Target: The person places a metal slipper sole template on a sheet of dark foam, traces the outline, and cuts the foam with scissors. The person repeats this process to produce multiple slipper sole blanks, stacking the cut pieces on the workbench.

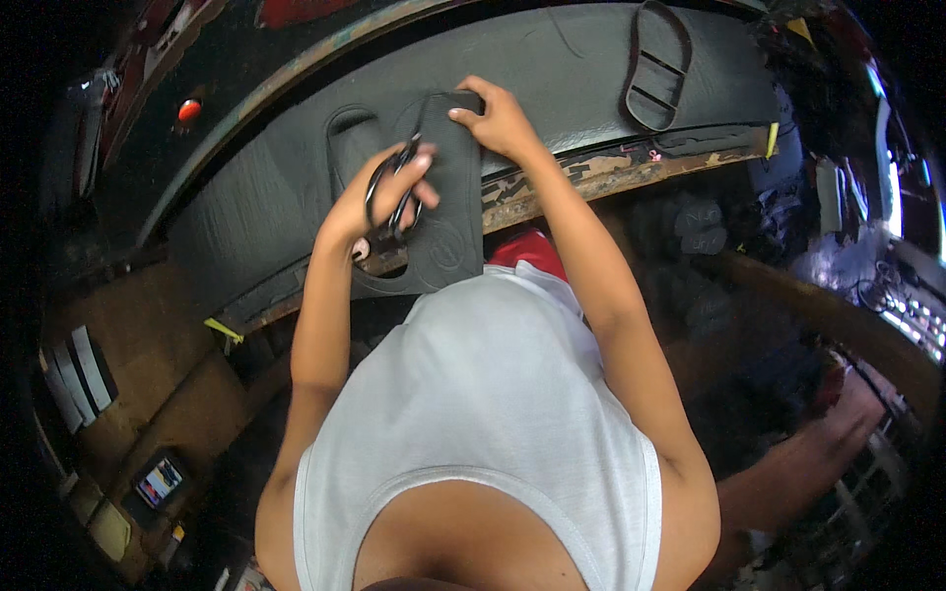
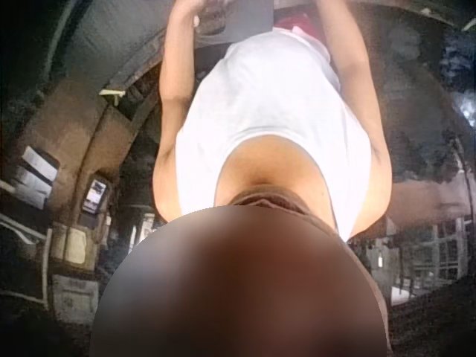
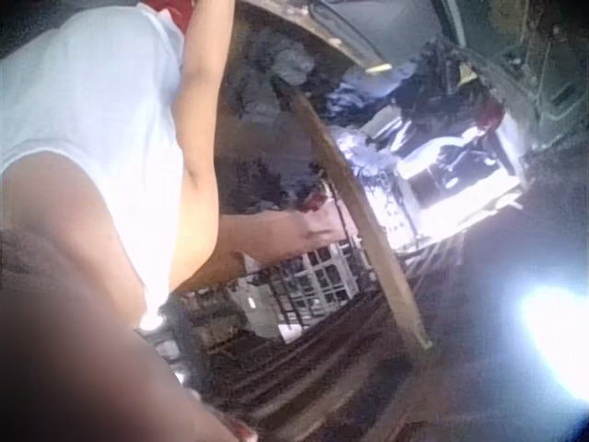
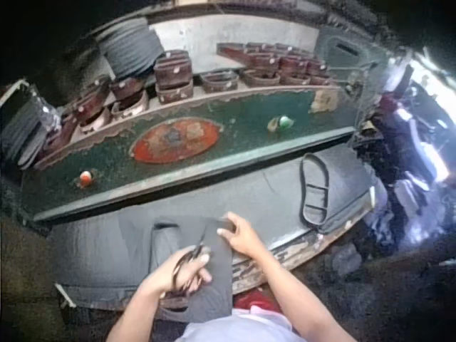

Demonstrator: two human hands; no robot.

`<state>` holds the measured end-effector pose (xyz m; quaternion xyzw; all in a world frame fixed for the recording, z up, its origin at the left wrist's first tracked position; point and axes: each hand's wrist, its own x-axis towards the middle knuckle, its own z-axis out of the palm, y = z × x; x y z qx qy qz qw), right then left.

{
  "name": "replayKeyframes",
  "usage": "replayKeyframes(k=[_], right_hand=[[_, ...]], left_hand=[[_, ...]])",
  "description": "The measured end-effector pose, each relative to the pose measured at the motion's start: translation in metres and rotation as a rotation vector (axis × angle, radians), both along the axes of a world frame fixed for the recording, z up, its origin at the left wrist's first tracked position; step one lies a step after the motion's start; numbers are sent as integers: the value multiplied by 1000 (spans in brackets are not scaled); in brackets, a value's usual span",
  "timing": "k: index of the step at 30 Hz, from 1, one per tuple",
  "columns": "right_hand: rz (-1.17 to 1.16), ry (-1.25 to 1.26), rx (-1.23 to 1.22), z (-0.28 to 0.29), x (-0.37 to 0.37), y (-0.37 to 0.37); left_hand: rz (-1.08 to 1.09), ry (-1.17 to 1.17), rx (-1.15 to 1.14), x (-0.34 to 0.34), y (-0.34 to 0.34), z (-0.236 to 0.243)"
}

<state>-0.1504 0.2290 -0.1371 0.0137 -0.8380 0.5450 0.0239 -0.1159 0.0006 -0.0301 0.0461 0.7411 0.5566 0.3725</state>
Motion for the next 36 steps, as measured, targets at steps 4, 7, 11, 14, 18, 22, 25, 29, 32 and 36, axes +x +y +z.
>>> replayKeyframes(k=[4,7,11,14,18,22,25,29,32,36], right_hand=[[-308,166,145,81,33,76],[-526,744,-18,157,79,118],[127,853,164,186,103,90],[264,543,438,125,89,17],[573,403,480,35,62,-48],[643,456,487,6,46,-79],[495,393,505,23,40,-66],[-423,378,390,45,28,40],[-890,-37,912,38,10,141],[-573,-401,964,8,-8,191]], left_hand=[[151,161,130,38,-71,31],[402,322,-47,50,-127,25],[595,260,-406,36,-178,-8],[516,466,-882,27,-194,-37],[573,530,-927,18,-207,-68],[592,729,-965,7,-215,-83],[527,778,-1173,3,-213,-83],[650,833,-906,14,-200,-84],[724,785,-753,23,-189,-87],[769,759,-540,23,-170,-87]])
